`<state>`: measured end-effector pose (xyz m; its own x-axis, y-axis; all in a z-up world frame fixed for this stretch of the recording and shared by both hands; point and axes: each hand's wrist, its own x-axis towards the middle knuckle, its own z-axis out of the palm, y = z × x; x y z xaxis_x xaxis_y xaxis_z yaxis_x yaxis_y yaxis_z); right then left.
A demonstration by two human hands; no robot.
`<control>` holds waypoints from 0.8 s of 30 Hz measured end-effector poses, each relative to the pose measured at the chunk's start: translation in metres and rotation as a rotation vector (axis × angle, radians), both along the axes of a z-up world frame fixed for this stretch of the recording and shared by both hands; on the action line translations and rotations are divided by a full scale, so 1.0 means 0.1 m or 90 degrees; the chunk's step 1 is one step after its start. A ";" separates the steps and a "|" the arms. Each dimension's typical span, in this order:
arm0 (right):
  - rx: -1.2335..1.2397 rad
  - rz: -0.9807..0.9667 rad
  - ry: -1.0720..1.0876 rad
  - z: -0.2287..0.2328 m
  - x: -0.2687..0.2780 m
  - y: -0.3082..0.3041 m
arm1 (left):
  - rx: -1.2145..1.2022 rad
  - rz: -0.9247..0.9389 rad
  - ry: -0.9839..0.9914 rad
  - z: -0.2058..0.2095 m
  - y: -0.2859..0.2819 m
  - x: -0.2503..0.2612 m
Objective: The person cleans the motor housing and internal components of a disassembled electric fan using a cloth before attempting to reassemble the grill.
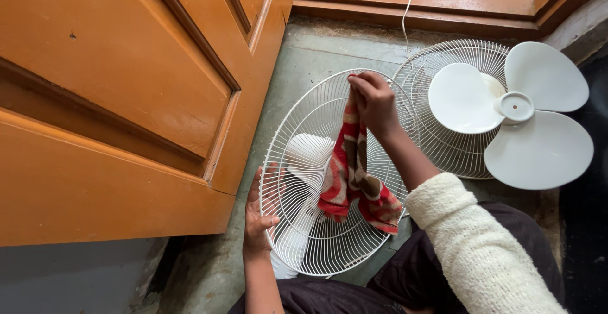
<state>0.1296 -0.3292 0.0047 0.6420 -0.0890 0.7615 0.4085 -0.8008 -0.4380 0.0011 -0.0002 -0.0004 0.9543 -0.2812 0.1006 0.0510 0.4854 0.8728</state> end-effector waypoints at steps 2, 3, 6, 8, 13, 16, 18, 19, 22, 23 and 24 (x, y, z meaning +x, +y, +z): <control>-0.002 -0.007 -0.007 -0.05 -0.06 0.09 | 0.003 0.002 0.001 0.01 -0.01 0.00; -0.002 0.012 0.005 -0.06 -0.09 0.10 | 0.001 0.002 0.004 0.01 -0.01 0.00; -0.009 0.061 0.037 -0.15 -0.21 0.10 | 0.000 0.004 0.008 0.02 -0.01 0.00; -0.031 0.081 0.046 -0.19 -0.27 0.06 | 0.001 0.005 0.009 0.03 -0.02 -0.01; 0.006 0.067 0.032 -0.09 -0.22 -0.08 | -0.007 0.006 0.012 0.03 -0.02 -0.02; 0.037 0.017 0.016 0.02 -0.14 -0.12 | -0.024 -0.002 0.008 0.01 -0.02 0.00; 0.023 -0.001 0.013 0.03 -0.08 -0.09 | -0.015 0.002 0.009 0.00 -0.01 0.00; 0.001 -0.004 0.010 0.02 -0.06 -0.06 | -0.010 0.004 0.009 -0.01 -0.01 0.00; -0.010 0.002 0.009 -0.06 -0.08 0.01 | -0.023 0.001 0.010 -0.01 -0.02 0.01; -0.005 0.007 0.011 -0.10 -0.11 0.03 | -0.018 0.004 0.010 0.00 -0.02 0.01; -0.008 0.024 0.022 -0.14 -0.14 0.04 | -0.012 0.006 0.012 0.00 -0.02 0.00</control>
<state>0.1155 -0.3252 -0.0090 0.6710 -0.0555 0.7394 0.4227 -0.7906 -0.4430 0.0010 -0.0020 -0.0005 0.9589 -0.2700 0.0872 0.0630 0.5023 0.8624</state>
